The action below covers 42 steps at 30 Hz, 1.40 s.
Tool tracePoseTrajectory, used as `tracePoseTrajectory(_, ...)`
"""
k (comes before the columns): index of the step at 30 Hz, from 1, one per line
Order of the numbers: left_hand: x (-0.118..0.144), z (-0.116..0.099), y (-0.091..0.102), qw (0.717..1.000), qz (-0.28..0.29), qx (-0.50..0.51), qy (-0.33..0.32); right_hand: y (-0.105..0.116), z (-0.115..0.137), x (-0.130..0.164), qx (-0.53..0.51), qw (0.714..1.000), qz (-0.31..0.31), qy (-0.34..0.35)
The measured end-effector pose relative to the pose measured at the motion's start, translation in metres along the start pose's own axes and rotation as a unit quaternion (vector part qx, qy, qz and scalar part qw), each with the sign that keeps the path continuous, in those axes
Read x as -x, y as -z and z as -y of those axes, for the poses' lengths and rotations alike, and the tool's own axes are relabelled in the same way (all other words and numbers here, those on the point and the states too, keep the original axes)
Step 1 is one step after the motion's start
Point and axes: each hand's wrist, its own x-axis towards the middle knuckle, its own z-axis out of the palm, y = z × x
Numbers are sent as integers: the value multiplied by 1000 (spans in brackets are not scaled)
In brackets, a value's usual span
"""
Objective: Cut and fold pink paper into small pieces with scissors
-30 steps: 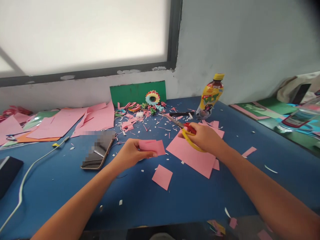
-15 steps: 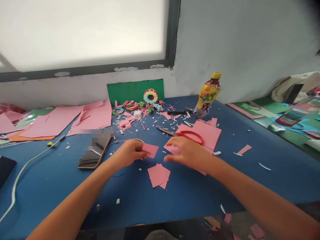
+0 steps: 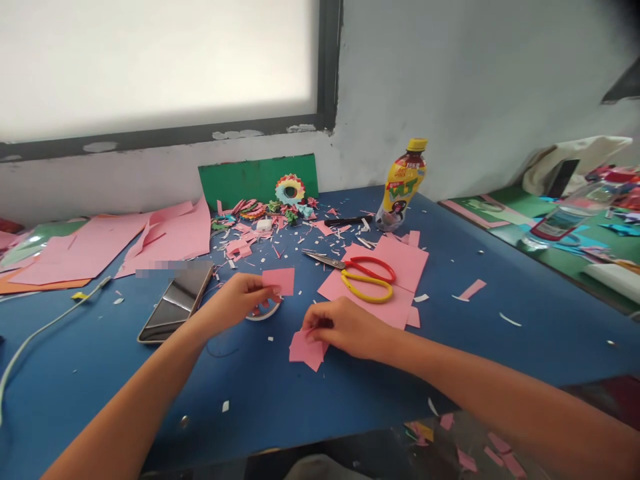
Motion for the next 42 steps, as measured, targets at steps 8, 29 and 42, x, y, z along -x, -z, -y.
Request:
tracePoseTrajectory(8,3,-1,-2,997,61,33,25,21,-9,-12,-76,990,-99,-66)
tracePoseTrajectory(29,-4,-18,-63,913,-61,-377,-142,93,-36,-3,315,923,-137,-172)
tracePoseTrajectory(42,-131,-78,-97,938,-50,-338,-61,127,-29,0,157,817,-555,0)
